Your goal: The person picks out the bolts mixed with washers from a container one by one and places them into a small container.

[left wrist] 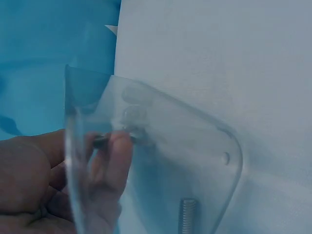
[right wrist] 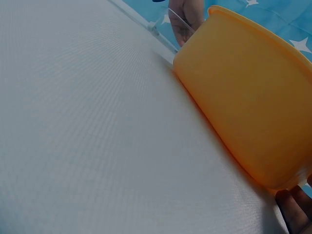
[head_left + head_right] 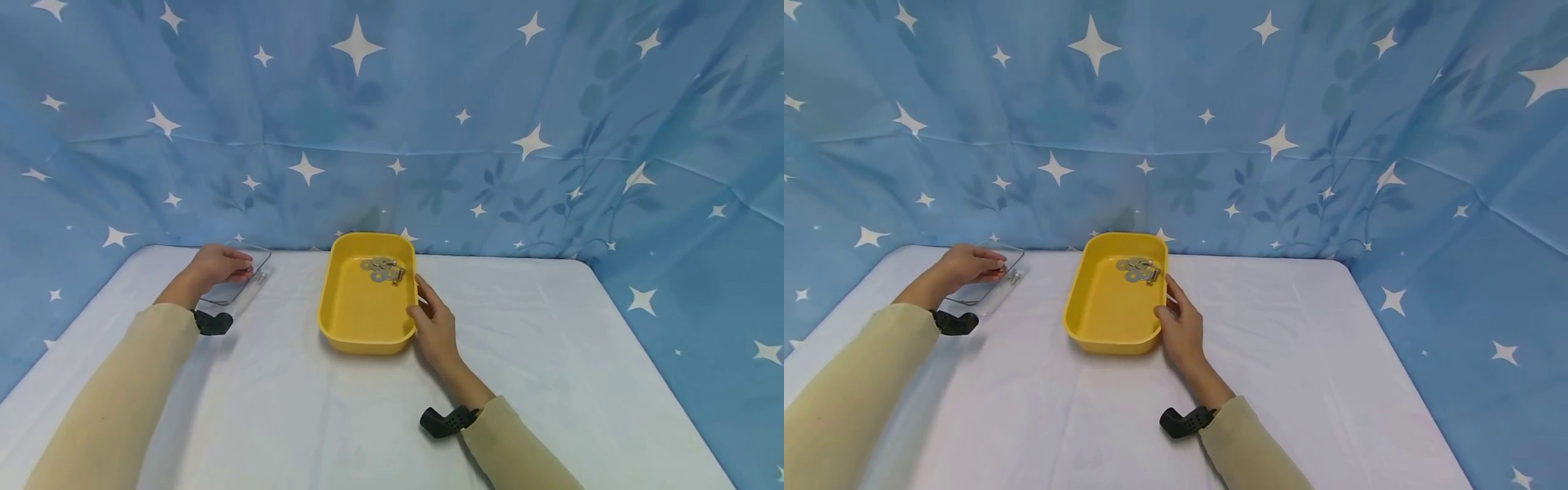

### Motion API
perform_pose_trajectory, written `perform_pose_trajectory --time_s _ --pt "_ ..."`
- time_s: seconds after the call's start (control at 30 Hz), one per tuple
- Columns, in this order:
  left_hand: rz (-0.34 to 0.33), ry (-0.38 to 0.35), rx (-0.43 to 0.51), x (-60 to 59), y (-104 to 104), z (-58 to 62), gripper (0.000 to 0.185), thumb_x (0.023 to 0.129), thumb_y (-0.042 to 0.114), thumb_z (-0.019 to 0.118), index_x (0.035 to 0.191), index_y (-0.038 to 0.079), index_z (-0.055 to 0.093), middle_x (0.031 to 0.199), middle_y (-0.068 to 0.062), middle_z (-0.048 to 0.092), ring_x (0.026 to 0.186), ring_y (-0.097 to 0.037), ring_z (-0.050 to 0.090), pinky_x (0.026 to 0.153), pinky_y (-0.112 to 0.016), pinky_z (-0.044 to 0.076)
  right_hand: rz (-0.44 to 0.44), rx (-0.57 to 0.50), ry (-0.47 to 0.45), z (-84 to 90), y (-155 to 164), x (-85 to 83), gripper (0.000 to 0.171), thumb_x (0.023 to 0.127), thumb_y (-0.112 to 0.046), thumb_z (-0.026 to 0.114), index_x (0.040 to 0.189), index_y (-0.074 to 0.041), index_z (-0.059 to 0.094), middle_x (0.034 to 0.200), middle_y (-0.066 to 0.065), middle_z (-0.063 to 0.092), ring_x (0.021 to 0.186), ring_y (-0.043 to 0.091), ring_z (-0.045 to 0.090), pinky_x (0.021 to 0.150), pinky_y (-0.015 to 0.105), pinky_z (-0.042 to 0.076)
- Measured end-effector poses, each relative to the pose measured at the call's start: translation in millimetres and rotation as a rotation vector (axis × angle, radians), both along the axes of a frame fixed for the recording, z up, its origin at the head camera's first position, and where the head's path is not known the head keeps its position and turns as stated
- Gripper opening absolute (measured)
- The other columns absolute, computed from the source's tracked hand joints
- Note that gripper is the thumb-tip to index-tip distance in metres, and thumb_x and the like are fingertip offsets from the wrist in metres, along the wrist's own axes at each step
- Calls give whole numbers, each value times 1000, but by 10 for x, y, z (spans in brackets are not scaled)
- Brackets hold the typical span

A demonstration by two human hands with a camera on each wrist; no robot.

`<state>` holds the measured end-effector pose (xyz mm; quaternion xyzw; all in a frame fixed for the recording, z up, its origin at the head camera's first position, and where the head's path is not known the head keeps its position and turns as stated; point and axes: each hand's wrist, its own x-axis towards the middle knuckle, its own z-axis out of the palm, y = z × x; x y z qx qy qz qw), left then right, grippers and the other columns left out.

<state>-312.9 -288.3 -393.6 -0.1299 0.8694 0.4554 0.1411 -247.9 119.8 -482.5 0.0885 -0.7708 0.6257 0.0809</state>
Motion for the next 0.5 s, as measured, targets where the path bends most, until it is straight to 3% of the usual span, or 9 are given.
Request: perform_pose_trajectory --time_s 0.2,0.37,0.5 --pt "38 -31 -50 -27 -29 -42 40 105 13 54 138 -9 54 101 -5 70 78 -5 66 79 -25 62 -1 7 7 -4 -13 -2 60 97 -8 55 154 -23 44 149 14 55 131 31 61 106 48 54" --pt "44 -45 -80 -53 -36 -92 38 104 15 55 136 -6 57 101 -5 68 78 -7 64 76 -22 60 4 -2 3 -8 -14 2 59 97 -5 54 154 -17 43 149 18 54 130 35 61 105 49 54" --pt "42 -40 -87 -66 -11 -114 39 104 16 56 136 -5 57 110 -11 67 78 -7 64 76 -22 61 1 4 -19 150 -23 81 59 97 0 53 154 -9 42 150 22 51 132 39 58 107 52 52"
